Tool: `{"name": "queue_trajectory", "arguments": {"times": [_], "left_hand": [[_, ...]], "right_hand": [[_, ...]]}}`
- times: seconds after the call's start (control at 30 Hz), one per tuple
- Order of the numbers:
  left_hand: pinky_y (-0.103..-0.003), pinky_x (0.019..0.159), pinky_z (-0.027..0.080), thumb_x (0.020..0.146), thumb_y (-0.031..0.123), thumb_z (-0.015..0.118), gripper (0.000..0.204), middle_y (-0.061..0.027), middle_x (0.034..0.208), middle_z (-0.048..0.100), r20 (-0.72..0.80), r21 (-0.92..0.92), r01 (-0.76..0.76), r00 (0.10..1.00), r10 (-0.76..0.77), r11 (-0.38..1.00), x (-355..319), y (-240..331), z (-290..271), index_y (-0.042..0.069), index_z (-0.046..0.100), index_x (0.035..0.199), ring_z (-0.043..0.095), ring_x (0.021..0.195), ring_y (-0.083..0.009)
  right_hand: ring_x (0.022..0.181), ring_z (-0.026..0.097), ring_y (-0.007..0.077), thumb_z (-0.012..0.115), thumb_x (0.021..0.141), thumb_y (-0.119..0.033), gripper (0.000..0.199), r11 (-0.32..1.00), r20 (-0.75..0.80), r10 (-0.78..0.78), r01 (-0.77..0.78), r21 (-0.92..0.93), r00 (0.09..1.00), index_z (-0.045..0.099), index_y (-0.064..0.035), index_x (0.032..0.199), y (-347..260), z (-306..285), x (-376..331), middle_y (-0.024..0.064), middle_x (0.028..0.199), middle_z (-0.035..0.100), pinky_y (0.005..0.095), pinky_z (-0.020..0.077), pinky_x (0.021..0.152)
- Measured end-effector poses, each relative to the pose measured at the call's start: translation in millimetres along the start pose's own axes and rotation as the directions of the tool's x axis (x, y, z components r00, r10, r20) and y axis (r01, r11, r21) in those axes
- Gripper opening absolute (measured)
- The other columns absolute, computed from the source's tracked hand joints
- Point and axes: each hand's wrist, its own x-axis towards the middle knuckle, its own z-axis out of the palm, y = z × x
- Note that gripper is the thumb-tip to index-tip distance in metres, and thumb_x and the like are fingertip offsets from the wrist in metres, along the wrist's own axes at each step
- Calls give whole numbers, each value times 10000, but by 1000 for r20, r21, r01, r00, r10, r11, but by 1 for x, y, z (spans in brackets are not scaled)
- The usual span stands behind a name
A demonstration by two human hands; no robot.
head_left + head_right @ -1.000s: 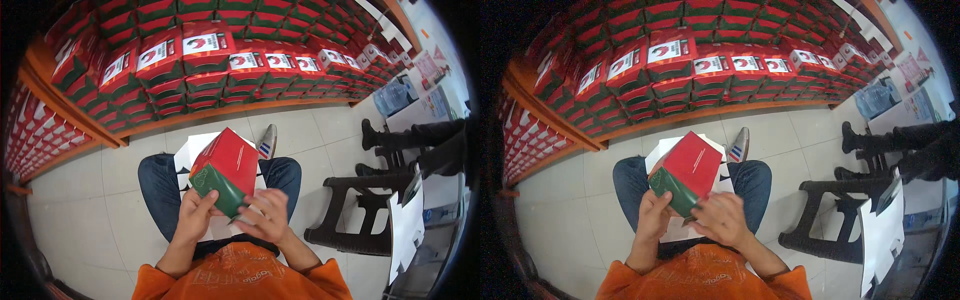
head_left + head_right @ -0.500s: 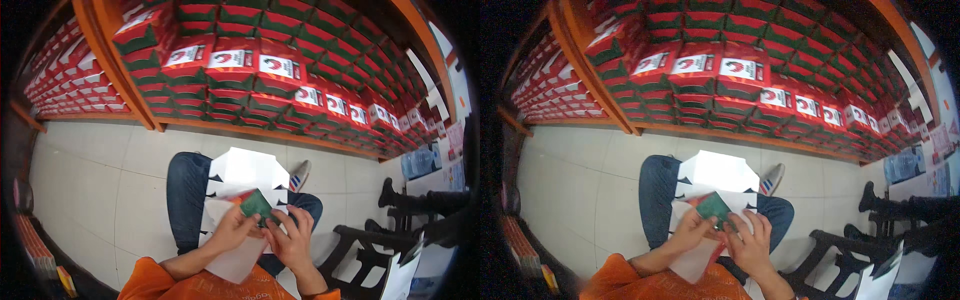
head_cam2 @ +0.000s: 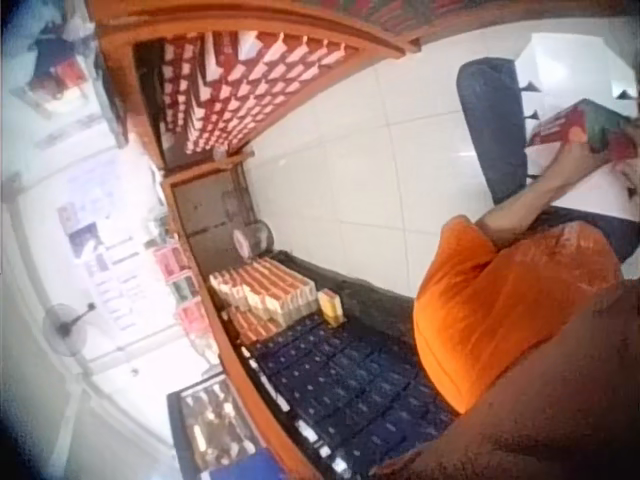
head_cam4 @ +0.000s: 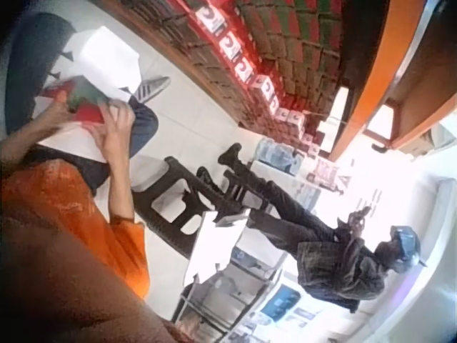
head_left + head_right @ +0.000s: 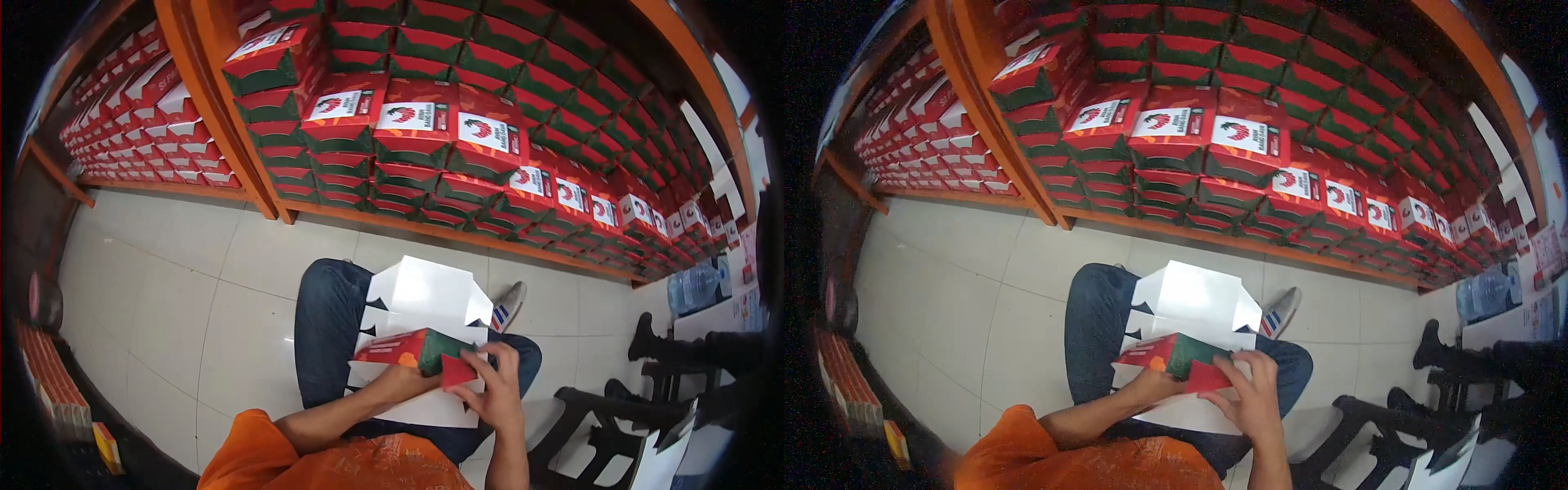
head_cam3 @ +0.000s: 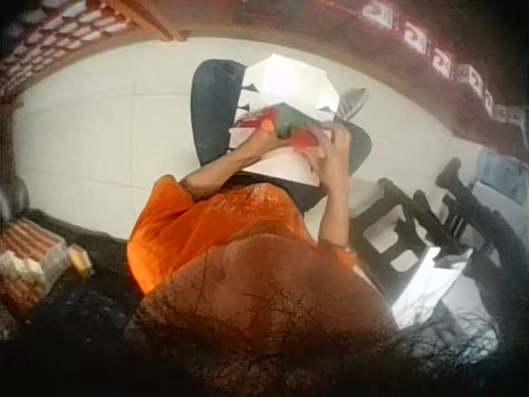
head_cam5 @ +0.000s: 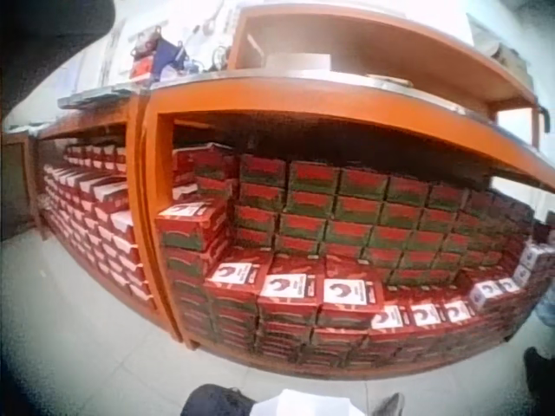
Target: The recorder is assembling small red and white cardboard food boxes and placing them on shelves in a storage area.
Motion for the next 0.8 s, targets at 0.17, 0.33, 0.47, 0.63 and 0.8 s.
{"name": "queue_trajectory", "arguments": {"times": [0.17,0.33,0.47,0.63,0.8], "left_hand": [[-337,848,479,917,229,592,392,-133,1125,624,347,74,249,902,-259,966,-14,37,-25,35,533,1253,600,1031,-189],[-389,1119,293,877,324,673,771,-235,1474,346,385,-694,93,886,259,714,-37,-6,-125,18,270,1459,368,1363,-322],[-362,1096,320,676,455,799,1060,-202,1459,373,12,-300,-339,933,359,892,-29,-29,-83,6,243,1458,394,1344,-303],[-346,1071,346,663,416,795,1044,-178,1411,415,198,-595,-26,964,178,803,-23,8,-39,0,259,1457,438,1294,-269],[-323,1032,377,661,369,768,1013,-142,1322,468,273,-675,115,957,102,729,-29,23,-25,-8,274,1462,494,1205,-225]], "right_hand": [[1040,542,389,878,611,-298,850,994,278,-104,95,45,955,495,-80,1338,-30,-7,23,201,1199,513,424,473,870],[1011,619,204,732,819,-132,530,748,-302,317,-42,662,899,522,19,1281,26,6,-20,123,1062,633,321,513,844],[938,633,137,624,923,-172,362,134,126,569,-242,961,813,560,32,1215,17,38,-41,82,1048,668,290,503,860],[959,552,248,579,941,-361,417,772,-285,459,-218,597,842,619,16,1117,-16,67,-16,164,1100,586,354,440,844],[1089,445,343,475,925,-560,560,953,-465,128,21,302,876,649,-46,1067,-36,41,-8,201,1128,484,437,361,925]]}}
